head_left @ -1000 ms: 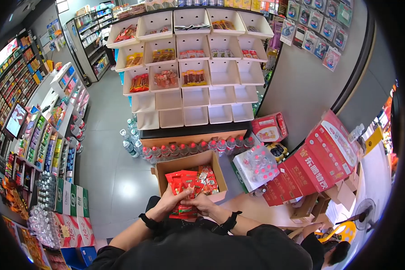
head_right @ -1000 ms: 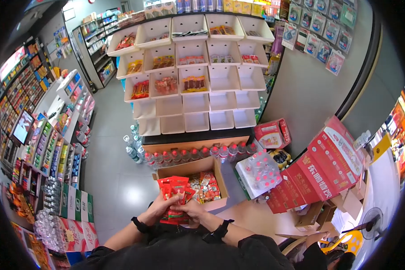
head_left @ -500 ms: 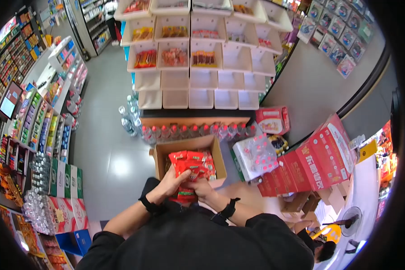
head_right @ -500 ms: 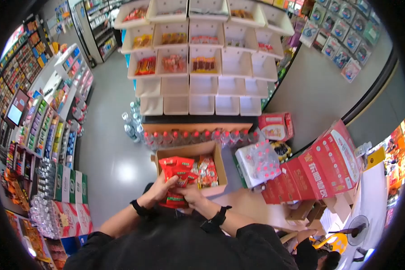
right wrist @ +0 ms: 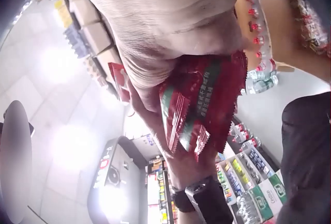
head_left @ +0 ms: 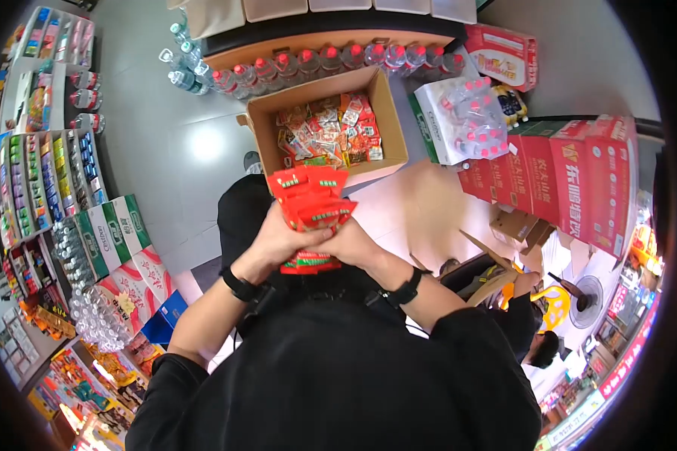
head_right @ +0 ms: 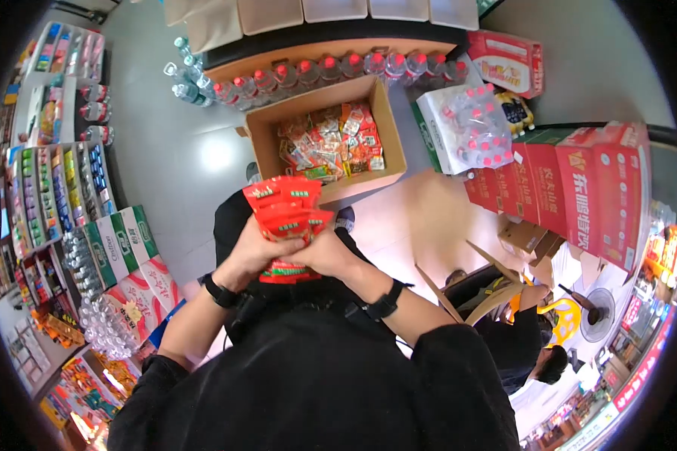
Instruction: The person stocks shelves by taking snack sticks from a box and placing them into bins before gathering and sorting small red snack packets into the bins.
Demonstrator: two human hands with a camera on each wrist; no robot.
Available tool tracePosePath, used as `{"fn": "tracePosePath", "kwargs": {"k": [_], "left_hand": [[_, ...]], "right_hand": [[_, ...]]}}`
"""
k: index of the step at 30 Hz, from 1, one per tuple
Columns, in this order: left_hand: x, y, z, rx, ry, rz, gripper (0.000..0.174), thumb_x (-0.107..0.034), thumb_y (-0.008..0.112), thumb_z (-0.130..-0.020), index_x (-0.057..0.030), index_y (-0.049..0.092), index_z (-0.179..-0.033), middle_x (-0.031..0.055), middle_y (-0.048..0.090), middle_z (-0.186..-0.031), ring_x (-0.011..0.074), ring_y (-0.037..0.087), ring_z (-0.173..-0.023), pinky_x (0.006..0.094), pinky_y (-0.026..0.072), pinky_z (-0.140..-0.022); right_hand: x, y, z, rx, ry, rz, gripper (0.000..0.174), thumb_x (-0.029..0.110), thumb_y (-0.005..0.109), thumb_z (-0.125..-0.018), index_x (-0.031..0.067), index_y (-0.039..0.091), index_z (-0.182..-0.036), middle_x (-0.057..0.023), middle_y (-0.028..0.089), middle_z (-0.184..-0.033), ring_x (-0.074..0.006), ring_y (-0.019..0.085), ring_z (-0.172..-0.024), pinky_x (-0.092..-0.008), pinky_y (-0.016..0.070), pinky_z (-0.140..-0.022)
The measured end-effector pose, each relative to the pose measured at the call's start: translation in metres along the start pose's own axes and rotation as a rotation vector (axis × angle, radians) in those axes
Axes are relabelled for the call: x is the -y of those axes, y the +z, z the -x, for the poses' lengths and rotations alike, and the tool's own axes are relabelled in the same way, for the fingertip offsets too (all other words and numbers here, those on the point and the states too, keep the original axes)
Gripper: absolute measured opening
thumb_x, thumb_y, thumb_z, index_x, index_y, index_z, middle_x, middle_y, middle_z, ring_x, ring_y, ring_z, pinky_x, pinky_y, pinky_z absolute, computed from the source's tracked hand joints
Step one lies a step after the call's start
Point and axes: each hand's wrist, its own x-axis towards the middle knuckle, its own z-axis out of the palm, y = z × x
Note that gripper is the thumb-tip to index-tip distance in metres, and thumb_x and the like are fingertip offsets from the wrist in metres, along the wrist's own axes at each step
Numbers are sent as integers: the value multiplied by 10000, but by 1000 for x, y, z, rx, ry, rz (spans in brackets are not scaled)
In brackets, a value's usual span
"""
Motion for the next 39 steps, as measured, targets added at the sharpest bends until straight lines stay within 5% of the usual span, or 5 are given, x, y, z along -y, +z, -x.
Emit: {"fn": "tracePosePath", "kwargs": {"k": [10,20,23,26,39], "left_hand": [[136,-136,-166,200,-444,584,742,-120,918,-774,-50,548,-1414,59,662,-1336,163,619,-1232,377,507,-1054],[246,-191,-251,255,-99,335,858,-101,980,-674,-65,559,-1421,86,646,-1388,195,599,-1285,391,497,-1074],[255,-197,-250,178,-127,507,837,-104,966,-708,-50,547,-1430,85,631,-1410,187,589,-1295,391,489,-1085],[250,-202,-249,145,-209,690,813,-89,950,-728,-31,542,-1430,78,628,-1414,178,580,-1301,394,481,-1098],[242,-212,-272,34,-101,169,896,-38,894,-661,-47,471,-1451,82,613,-1367,161,577,-1262,351,463,-1087]], "right_hand": [[-122,-195,-136,-227,376,-327,565,322,714,-972,-20,553,-1392,-142,662,-1308,-231,652,-1200,-388,530,-1022],[-429,-464,-387,-791,639,1386,519,516,856,-818,20,714,-763,-81,718,-716,-154,698,-656,-333,549,-596],[-459,-492,-437,-970,822,1055,536,514,888,-768,3,730,-810,-93,727,-713,-193,722,-658,-366,570,-613],[-471,-483,-444,-900,947,1190,647,587,845,-761,-25,769,-958,-206,770,-990,-339,744,-980,-424,568,-880],[-298,-271,-307,-552,432,92,219,14,742,-921,-1,673,-1128,-59,736,-1064,-104,682,-889,-296,574,-816]]}}
